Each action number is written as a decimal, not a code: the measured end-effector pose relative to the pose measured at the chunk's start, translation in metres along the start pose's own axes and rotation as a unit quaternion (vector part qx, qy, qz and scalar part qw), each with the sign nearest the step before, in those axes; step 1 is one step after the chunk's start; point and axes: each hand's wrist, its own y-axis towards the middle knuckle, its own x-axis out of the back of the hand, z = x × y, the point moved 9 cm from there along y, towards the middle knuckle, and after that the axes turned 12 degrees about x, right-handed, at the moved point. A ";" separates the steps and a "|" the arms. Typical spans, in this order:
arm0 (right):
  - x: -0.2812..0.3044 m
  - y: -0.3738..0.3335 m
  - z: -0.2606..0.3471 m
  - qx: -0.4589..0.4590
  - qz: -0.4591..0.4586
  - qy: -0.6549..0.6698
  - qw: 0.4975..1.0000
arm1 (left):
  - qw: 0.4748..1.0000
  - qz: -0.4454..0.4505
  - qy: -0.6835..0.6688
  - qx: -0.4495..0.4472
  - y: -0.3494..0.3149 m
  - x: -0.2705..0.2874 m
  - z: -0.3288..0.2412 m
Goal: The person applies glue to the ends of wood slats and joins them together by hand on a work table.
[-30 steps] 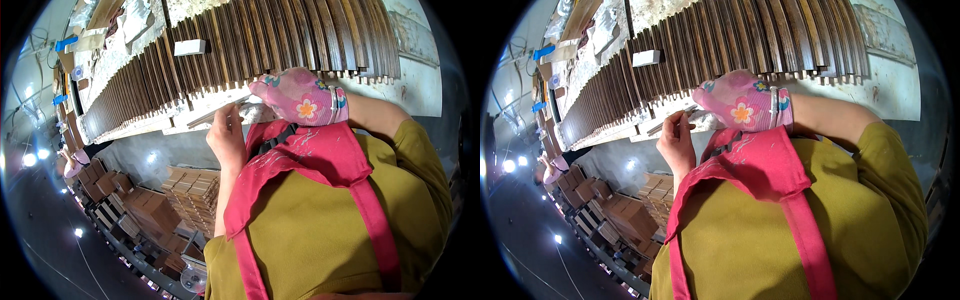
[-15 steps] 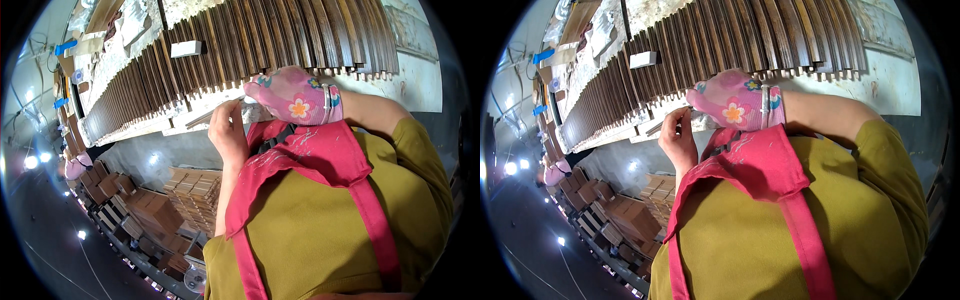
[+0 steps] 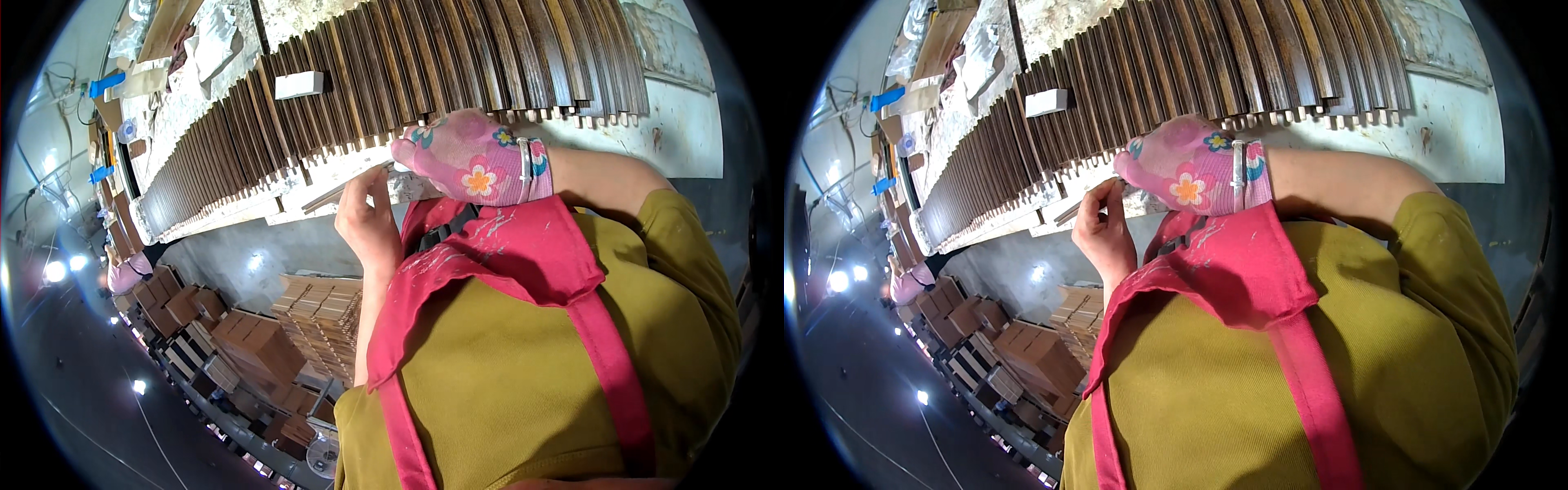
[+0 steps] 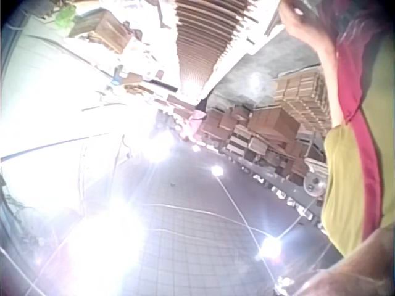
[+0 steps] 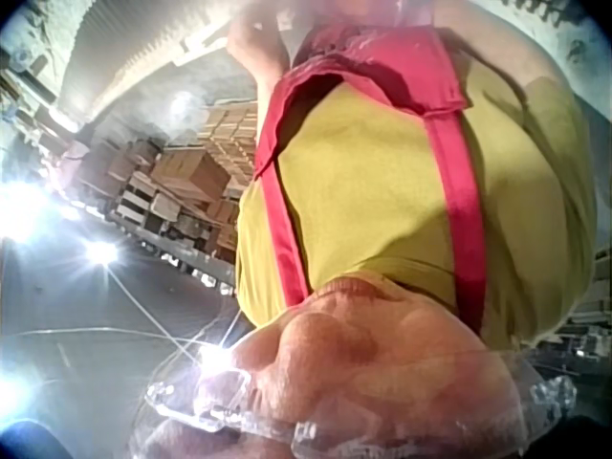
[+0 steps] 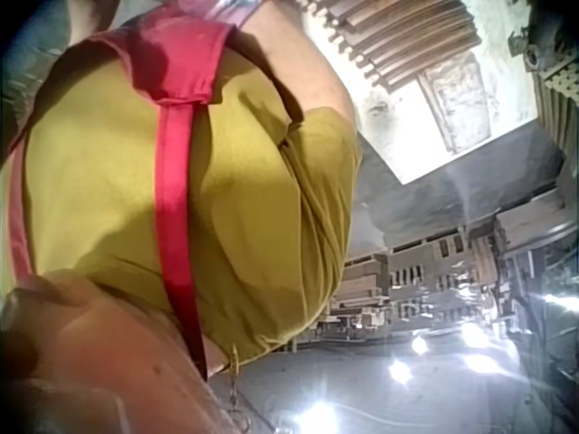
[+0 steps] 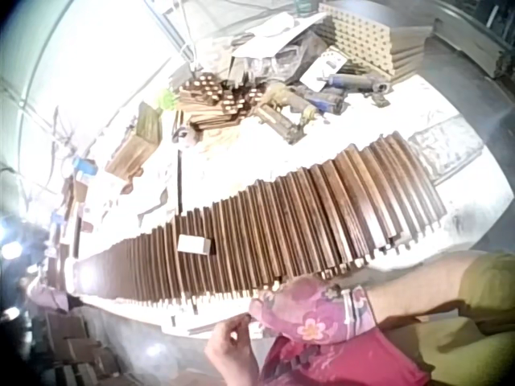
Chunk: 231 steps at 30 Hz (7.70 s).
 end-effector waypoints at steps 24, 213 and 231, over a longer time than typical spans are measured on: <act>-0.011 -0.022 -0.027 -0.258 0.013 0.387 0.885 | 1.000 0.008 -0.003 0.030 0.001 -0.003 0.011; 0.045 -0.074 -0.066 -0.190 -0.395 0.564 0.700 | 0.992 0.079 -0.097 0.009 0.023 -0.002 0.002; 0.042 -0.051 -0.062 -0.282 -0.319 0.532 0.732 | 0.977 0.148 0.135 -0.070 0.038 0.014 0.057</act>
